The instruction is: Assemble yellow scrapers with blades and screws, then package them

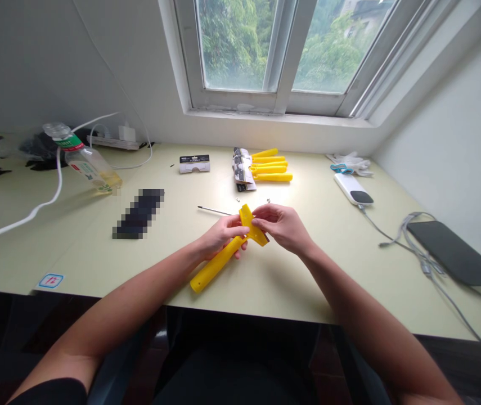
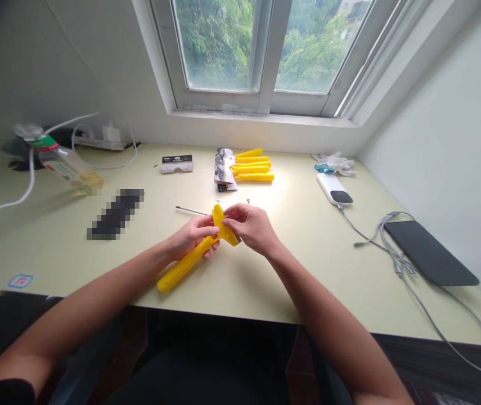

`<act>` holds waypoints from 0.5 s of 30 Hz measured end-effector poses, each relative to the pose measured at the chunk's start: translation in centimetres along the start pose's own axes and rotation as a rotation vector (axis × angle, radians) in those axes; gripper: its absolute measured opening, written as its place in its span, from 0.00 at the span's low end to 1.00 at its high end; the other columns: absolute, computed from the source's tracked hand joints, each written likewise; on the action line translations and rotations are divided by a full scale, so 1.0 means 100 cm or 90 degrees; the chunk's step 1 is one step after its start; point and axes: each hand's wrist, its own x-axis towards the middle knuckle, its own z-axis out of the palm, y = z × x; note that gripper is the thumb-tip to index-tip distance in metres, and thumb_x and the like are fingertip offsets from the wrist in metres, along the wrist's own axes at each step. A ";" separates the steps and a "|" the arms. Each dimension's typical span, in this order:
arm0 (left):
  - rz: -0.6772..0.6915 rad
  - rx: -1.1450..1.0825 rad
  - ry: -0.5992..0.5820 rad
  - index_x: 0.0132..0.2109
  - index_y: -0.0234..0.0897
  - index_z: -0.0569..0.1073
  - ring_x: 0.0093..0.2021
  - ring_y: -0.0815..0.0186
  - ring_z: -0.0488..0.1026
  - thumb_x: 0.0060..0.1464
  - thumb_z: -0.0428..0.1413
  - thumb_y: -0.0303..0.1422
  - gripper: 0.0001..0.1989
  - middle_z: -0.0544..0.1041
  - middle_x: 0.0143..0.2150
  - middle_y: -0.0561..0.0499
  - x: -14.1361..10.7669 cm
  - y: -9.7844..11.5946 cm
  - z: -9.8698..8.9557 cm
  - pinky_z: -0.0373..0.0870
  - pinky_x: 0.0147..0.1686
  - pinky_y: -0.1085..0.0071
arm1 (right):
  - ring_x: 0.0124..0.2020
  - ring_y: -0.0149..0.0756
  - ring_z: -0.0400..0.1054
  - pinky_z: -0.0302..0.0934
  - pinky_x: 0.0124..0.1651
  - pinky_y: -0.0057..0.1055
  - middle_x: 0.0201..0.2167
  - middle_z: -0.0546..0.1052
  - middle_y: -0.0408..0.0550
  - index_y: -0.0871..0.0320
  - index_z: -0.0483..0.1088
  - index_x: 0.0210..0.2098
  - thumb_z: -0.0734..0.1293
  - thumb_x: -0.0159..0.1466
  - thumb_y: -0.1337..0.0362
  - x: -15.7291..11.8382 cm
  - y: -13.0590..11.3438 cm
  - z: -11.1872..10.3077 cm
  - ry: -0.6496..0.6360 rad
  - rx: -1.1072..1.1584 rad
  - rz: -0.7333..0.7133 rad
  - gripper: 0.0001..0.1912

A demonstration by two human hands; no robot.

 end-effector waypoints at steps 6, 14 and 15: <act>0.031 0.057 0.025 0.46 0.32 0.70 0.26 0.71 0.71 0.55 0.62 0.42 0.20 0.73 0.39 0.47 -0.001 0.002 0.004 0.66 0.18 0.77 | 0.27 0.31 0.69 0.62 0.29 0.28 0.26 0.76 0.43 0.56 0.75 0.33 0.70 0.61 0.60 0.000 0.001 0.003 0.020 -0.147 -0.055 0.06; 0.057 0.067 0.027 0.44 0.32 0.70 0.26 0.72 0.71 0.52 0.63 0.38 0.17 0.73 0.39 0.48 -0.006 0.009 0.004 0.66 0.18 0.76 | 0.28 0.33 0.69 0.63 0.30 0.29 0.28 0.76 0.45 0.58 0.73 0.33 0.68 0.62 0.55 0.001 -0.003 0.000 -0.067 -0.032 0.039 0.11; 0.059 0.068 0.031 0.43 0.32 0.70 0.26 0.72 0.71 0.52 0.64 0.38 0.17 0.73 0.39 0.47 -0.007 0.010 0.004 0.66 0.18 0.76 | 0.27 0.32 0.69 0.63 0.29 0.29 0.28 0.76 0.45 0.58 0.73 0.31 0.68 0.63 0.56 0.001 -0.004 0.000 -0.073 -0.011 0.043 0.11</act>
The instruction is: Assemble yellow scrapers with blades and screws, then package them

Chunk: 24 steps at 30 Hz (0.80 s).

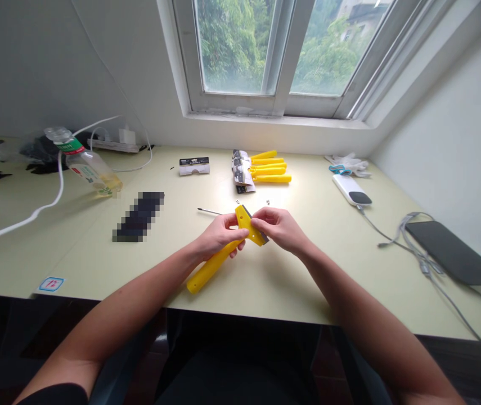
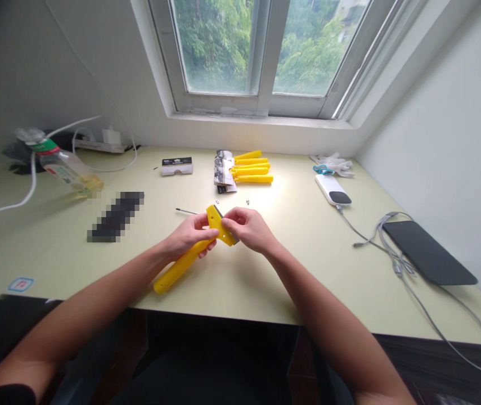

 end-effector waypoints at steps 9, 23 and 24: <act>0.018 0.008 0.020 0.42 0.32 0.70 0.21 0.73 0.69 0.54 0.62 0.41 0.17 0.73 0.35 0.50 0.001 0.001 0.004 0.63 0.16 0.76 | 0.22 0.30 0.66 0.61 0.25 0.28 0.24 0.74 0.43 0.58 0.73 0.32 0.67 0.63 0.58 -0.003 -0.007 0.001 -0.012 0.040 0.006 0.10; 0.026 0.068 0.002 0.45 0.32 0.71 0.22 0.72 0.70 0.54 0.63 0.39 0.17 0.74 0.33 0.49 -0.003 0.004 0.007 0.66 0.17 0.75 | 0.23 0.32 0.68 0.61 0.28 0.29 0.21 0.74 0.42 0.57 0.74 0.31 0.65 0.64 0.60 -0.009 -0.016 -0.007 -0.018 -0.046 -0.011 0.09; 0.029 0.070 0.002 0.45 0.32 0.71 0.21 0.72 0.70 0.54 0.63 0.40 0.18 0.74 0.33 0.49 -0.003 0.004 0.007 0.66 0.17 0.75 | 0.22 0.32 0.67 0.61 0.28 0.30 0.21 0.73 0.42 0.57 0.74 0.31 0.65 0.64 0.60 -0.009 -0.016 -0.008 -0.026 -0.036 -0.009 0.09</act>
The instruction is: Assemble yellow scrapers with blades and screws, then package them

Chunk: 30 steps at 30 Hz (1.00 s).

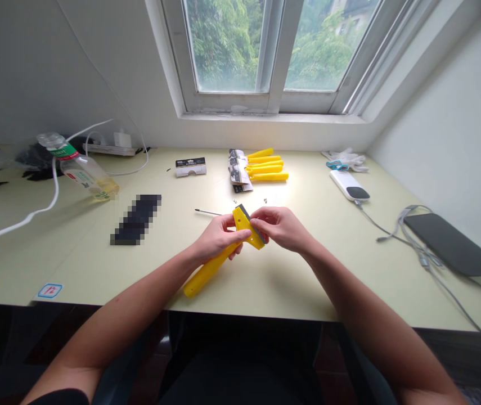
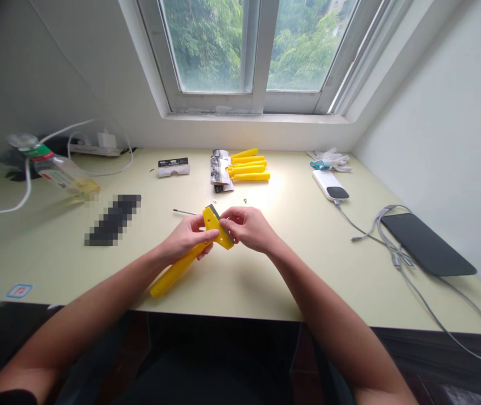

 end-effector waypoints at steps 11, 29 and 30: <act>0.015 0.012 0.004 0.46 0.33 0.70 0.22 0.72 0.70 0.54 0.62 0.44 0.20 0.74 0.37 0.47 0.001 -0.001 -0.002 0.67 0.17 0.75 | 0.21 0.30 0.65 0.60 0.27 0.29 0.22 0.74 0.43 0.58 0.77 0.34 0.67 0.64 0.59 0.002 0.003 -0.001 -0.011 0.062 -0.002 0.10; 0.022 0.072 0.029 0.52 0.36 0.66 0.21 0.71 0.71 0.53 0.63 0.44 0.26 0.74 0.36 0.48 -0.001 -0.002 -0.002 0.66 0.16 0.76 | 0.20 0.29 0.67 0.62 0.23 0.27 0.18 0.73 0.42 0.61 0.76 0.32 0.70 0.60 0.56 0.004 0.004 0.002 -0.016 0.134 0.053 0.12; 0.030 0.074 0.046 0.57 0.39 0.62 0.21 0.71 0.72 0.53 0.63 0.43 0.29 0.75 0.37 0.49 -0.002 -0.001 -0.002 0.67 0.16 0.76 | 0.20 0.29 0.66 0.62 0.23 0.27 0.18 0.72 0.42 0.61 0.76 0.31 0.70 0.61 0.57 0.004 0.003 0.002 -0.013 0.130 0.050 0.12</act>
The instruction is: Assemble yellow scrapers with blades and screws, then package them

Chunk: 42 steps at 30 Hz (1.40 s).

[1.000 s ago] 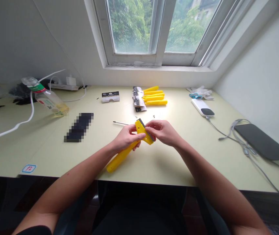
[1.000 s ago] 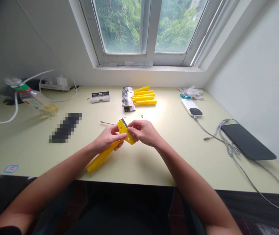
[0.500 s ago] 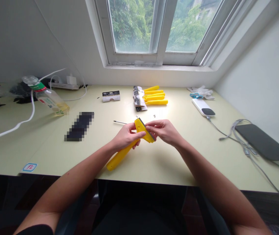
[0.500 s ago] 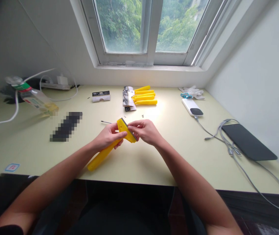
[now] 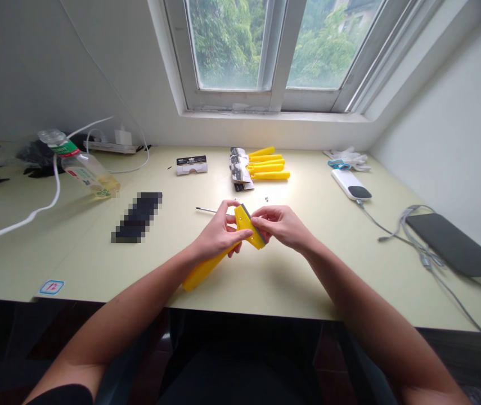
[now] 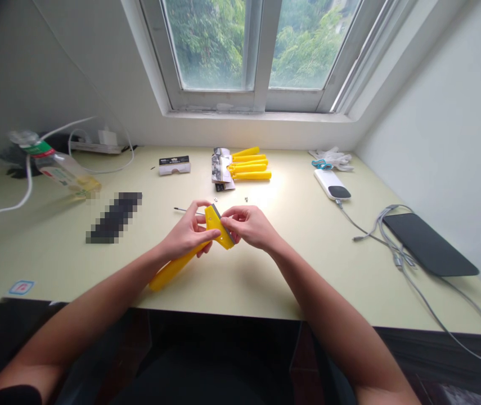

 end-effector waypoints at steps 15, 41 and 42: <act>0.046 0.118 0.049 0.58 0.45 0.57 0.21 0.71 0.72 0.52 0.63 0.41 0.31 0.74 0.41 0.50 -0.001 -0.001 0.001 0.66 0.15 0.77 | 0.20 0.28 0.67 0.60 0.23 0.25 0.19 0.72 0.41 0.61 0.74 0.32 0.68 0.62 0.59 0.002 0.005 0.001 0.010 -0.031 -0.014 0.10; 0.055 0.071 0.011 0.47 0.44 0.57 0.26 0.74 0.73 0.51 0.65 0.39 0.25 0.72 0.47 0.50 0.003 -0.006 -0.002 0.66 0.19 0.79 | 0.25 0.30 0.67 0.60 0.25 0.26 0.26 0.75 0.45 0.60 0.75 0.33 0.66 0.63 0.58 0.000 0.004 0.003 0.043 -0.116 -0.040 0.11; 0.055 0.064 0.012 0.49 0.45 0.57 0.25 0.74 0.72 0.52 0.65 0.39 0.26 0.73 0.47 0.50 0.004 -0.006 -0.002 0.66 0.19 0.79 | 0.26 0.30 0.67 0.60 0.26 0.26 0.27 0.75 0.45 0.60 0.75 0.33 0.66 0.63 0.59 0.000 0.004 0.004 0.046 -0.125 -0.041 0.11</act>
